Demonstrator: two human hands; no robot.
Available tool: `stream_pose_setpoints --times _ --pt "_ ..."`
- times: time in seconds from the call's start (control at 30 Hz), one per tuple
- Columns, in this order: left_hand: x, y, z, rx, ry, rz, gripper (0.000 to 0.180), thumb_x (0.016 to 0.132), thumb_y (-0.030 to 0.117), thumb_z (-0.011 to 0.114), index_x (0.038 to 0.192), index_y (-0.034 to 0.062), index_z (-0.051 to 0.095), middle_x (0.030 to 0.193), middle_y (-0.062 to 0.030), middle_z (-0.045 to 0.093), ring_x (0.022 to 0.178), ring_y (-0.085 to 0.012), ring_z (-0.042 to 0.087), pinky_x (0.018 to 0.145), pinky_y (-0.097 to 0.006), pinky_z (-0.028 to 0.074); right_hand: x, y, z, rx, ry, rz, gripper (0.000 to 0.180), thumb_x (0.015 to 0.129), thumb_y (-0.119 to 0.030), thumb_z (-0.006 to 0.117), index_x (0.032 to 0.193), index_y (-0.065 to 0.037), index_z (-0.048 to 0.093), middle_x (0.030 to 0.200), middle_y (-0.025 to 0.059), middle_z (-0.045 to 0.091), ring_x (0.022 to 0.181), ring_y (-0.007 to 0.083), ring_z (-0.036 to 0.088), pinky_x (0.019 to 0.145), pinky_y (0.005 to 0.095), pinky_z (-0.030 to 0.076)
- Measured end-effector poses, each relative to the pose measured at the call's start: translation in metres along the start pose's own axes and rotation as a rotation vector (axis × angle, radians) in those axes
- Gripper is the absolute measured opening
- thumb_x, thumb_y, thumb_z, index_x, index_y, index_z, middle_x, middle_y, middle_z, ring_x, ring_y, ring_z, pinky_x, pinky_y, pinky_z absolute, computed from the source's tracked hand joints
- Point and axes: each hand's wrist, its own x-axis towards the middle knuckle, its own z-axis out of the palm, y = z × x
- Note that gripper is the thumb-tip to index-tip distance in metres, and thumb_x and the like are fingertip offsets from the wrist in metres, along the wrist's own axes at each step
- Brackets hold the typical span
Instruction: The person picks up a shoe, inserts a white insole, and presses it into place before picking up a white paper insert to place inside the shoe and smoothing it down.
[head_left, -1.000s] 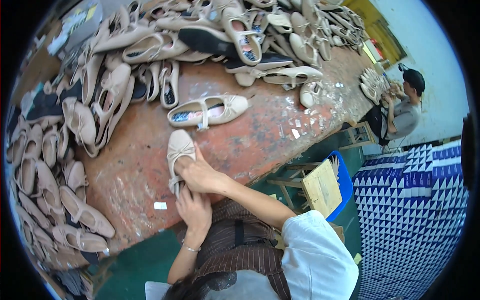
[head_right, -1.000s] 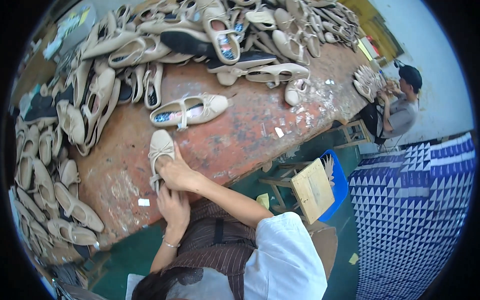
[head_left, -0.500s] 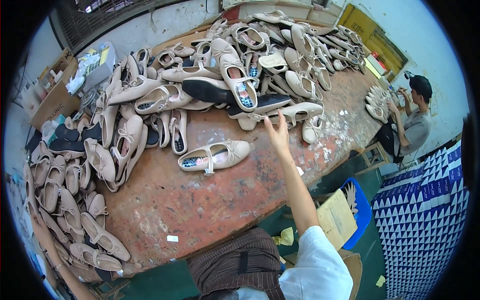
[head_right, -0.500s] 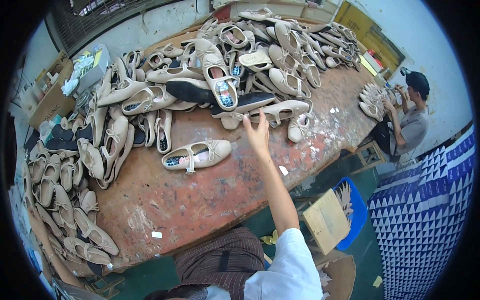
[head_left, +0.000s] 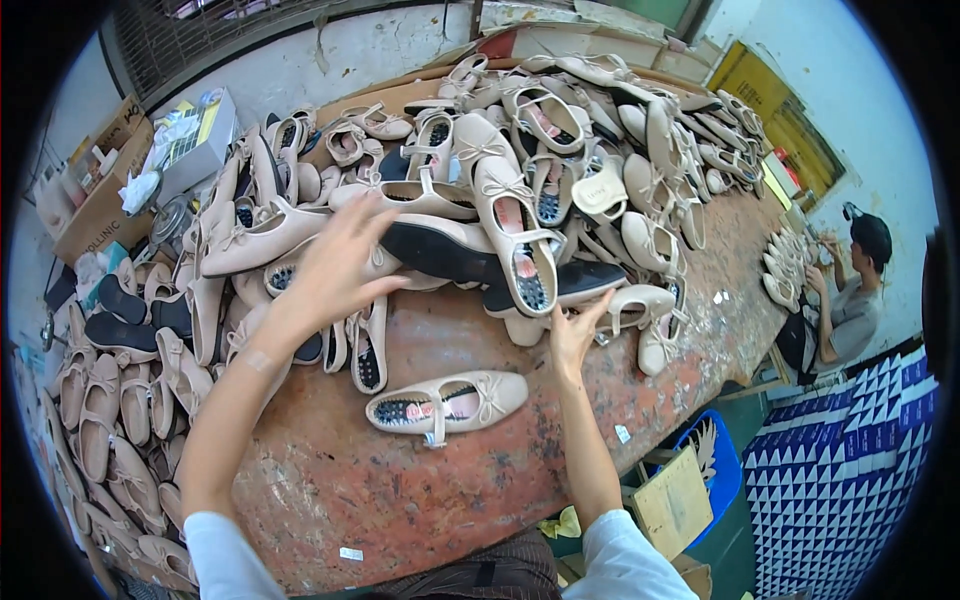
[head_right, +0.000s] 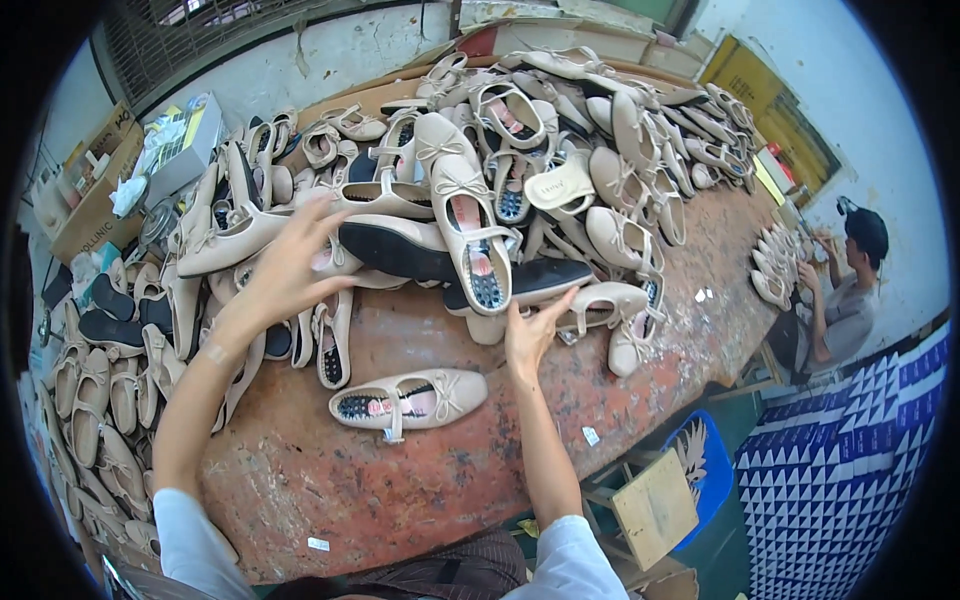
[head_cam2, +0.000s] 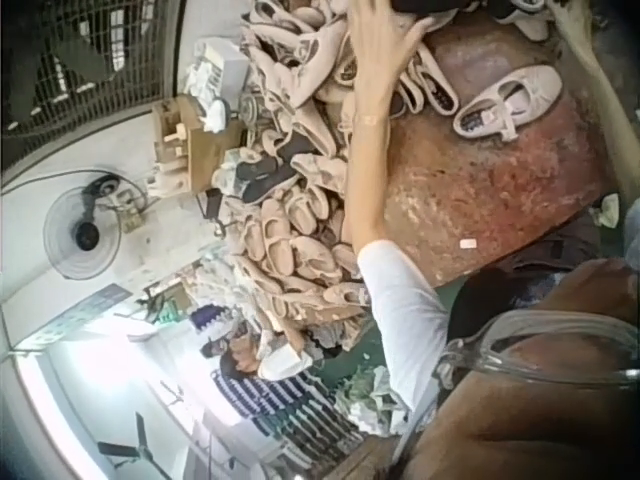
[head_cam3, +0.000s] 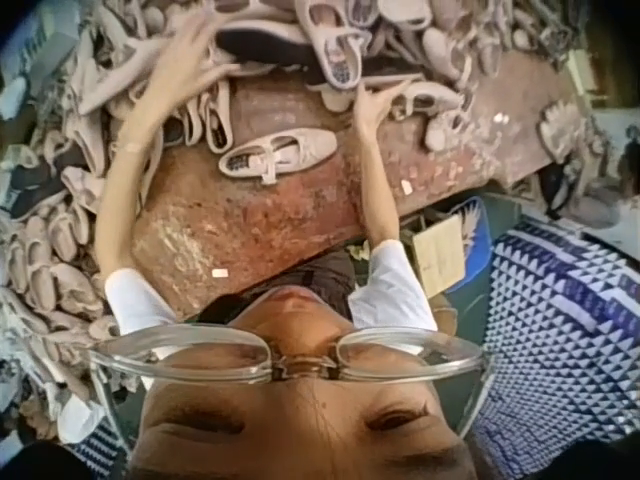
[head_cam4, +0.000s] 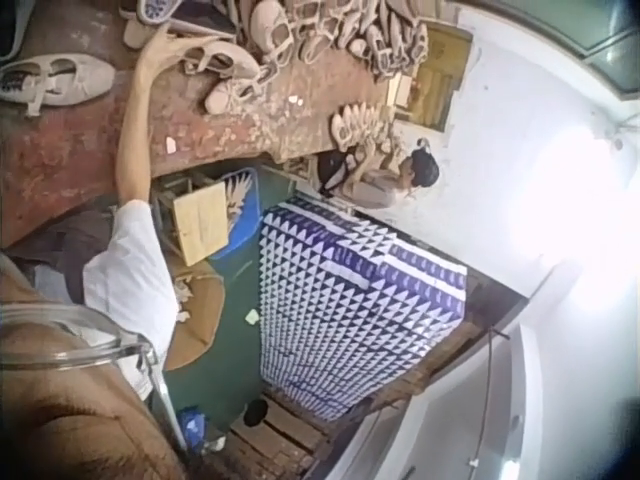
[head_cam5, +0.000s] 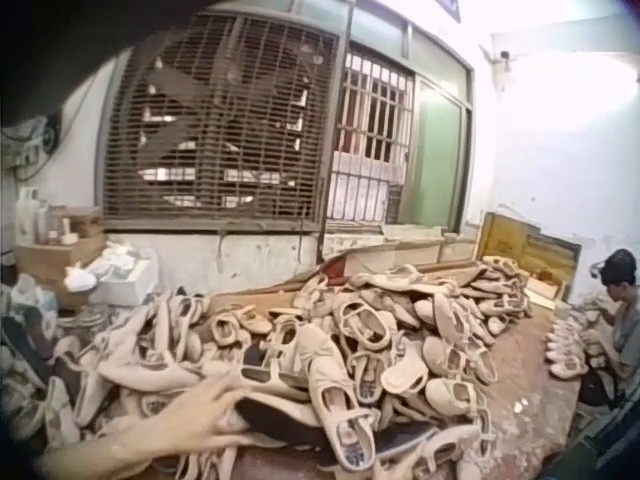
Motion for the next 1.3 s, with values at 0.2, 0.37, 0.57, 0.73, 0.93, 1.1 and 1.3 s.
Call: stream_pose_setpoints --times 0.2,0.37,0.57,0.73,0.93,1.1,1.3 --pt "0.118 -0.039 0.080 0.039 -0.566 -0.205 0.134 0.042 0.076 0.081 0.152 0.0178 0.033 0.158 -0.0235 0.023 0.145 -0.0425 0.024 0.116 -0.056 0.023 0.002 -0.016 0.002 -0.265 -0.223 0.025 0.057 0.082 -0.010 0.068 0.137 -0.012 0.054 0.112 0.0219 0.064 0.093 0.0299 0.064 0.082 0.0374 0.050" --pt "0.114 -0.049 0.065 -0.042 -0.658 -0.069 0.090 0.056 0.060 0.081 0.128 0.0114 0.058 0.135 -0.0157 0.051 0.124 -0.0358 0.049 0.103 -0.047 0.040 -0.019 -0.033 0.017 -0.275 -0.322 -0.152 0.014 0.082 -0.008 0.064 0.085 0.001 0.074 0.062 0.0144 0.066 0.056 0.0221 0.061 0.058 0.0348 0.047" --pt "0.019 -0.053 0.011 -0.215 -0.604 0.042 0.057 0.056 0.031 0.086 0.102 0.0057 0.063 0.120 -0.0115 0.055 0.112 -0.0343 0.053 0.097 -0.043 0.043 -0.131 -0.081 0.046 0.091 -0.870 -0.083 0.017 0.085 -0.007 0.060 0.085 -0.001 0.076 0.077 0.0087 0.074 0.068 0.0116 0.068 0.067 0.0270 0.054" --pt "-0.015 -0.022 -0.042 -0.103 -0.686 -0.103 0.045 0.054 0.024 0.087 0.093 0.0088 0.069 0.116 -0.0063 0.058 0.114 -0.0285 0.051 0.096 -0.041 0.042 -0.138 -0.119 0.015 0.000 -1.397 0.084 0.034 0.095 -0.013 0.052 0.126 -0.003 0.061 0.118 0.0164 0.067 0.094 0.0206 0.069 0.086 0.0345 0.054" --pt "0.029 -0.042 -0.026 -0.611 -0.669 -0.089 0.034 0.076 0.022 0.077 0.105 0.0053 0.072 0.107 -0.0129 0.069 0.098 -0.0241 0.066 0.088 -0.036 0.051 -0.017 -0.168 -0.016 0.895 -2.003 -0.304 0.028 0.096 -0.015 0.060 0.110 0.009 0.067 0.116 0.0221 0.068 0.110 0.0316 0.066 0.093 0.0401 0.054" --pt "0.129 -0.109 0.070 -0.219 -0.162 -0.282 0.073 0.070 0.039 0.079 0.130 0.0034 0.057 0.126 -0.0220 0.060 0.118 -0.0328 0.057 0.101 -0.040 0.045 0.062 -0.078 0.080 -0.359 -0.486 -0.516 0.090 0.076 -0.026 0.080 0.147 0.001 0.032 0.145 0.0267 0.040 0.135 0.0372 0.042 0.110 0.0440 0.036" --pt "0.150 -0.168 0.167 -0.379 -0.217 -0.589 0.144 0.045 0.070 0.085 0.154 0.0006 0.022 0.151 -0.0309 0.032 0.143 -0.0415 0.031 0.117 -0.047 0.028 0.056 -0.032 0.135 -0.462 -0.291 -0.364 0.101 0.067 -0.016 0.079 0.150 -0.001 0.024 0.147 0.0274 0.027 0.131 0.0496 0.035 0.108 0.0526 0.034"
